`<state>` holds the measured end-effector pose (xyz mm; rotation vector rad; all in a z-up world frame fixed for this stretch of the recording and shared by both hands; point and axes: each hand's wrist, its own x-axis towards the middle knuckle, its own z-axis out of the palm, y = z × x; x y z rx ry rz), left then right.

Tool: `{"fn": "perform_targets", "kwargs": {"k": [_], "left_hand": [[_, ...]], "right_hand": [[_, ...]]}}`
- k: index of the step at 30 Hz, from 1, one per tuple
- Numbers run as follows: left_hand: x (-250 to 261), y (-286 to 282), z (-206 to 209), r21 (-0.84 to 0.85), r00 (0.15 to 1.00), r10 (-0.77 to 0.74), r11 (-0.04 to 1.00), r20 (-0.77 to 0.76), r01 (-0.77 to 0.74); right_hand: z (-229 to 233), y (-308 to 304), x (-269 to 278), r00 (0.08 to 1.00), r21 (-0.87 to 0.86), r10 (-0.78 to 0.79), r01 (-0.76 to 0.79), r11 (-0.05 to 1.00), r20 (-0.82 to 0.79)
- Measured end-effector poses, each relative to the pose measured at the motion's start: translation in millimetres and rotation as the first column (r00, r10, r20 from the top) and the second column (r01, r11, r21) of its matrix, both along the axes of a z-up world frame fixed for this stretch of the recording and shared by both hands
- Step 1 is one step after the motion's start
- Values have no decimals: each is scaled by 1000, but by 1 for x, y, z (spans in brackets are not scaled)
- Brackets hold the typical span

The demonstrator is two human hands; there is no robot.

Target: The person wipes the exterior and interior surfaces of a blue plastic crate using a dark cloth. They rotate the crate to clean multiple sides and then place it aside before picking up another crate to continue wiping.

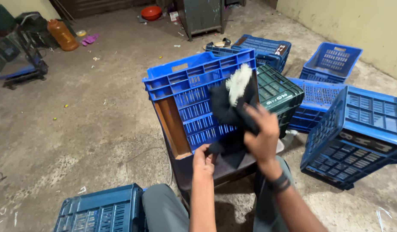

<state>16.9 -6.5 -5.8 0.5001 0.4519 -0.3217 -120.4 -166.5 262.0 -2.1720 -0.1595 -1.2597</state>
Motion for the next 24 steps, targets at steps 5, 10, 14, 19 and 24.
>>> {"fn": "perform_targets", "kwargs": {"k": [5, 10, 14, 19, 24], "left_hand": [[13, -5, -21, 134, 1000, -16, 991, -16, 18], [1, 5, -8, 67, 1000, -22, 998, -2, 22], [-10, 4, 21, -8, 998, 12, 1000, 67, -12], [-24, 4, 27, -28, 998, -15, 999, 60, 16], [-40, -13, 11, 8, 997, 21, 1000, 78, -22]], "right_hand": [[-40, 22, -32, 994, 87, 67, -59, 994, -91], [-20, 8, -20, 999, 128, 31, -34, 991, 25], [15, -4, 4, 978, 114, -56, 33, 993, 200], [46, -7, 28, 954, 243, -113, 45, 969, 276], [30, 5, 22, 994, 28, -69, 67, 997, 79]]}}
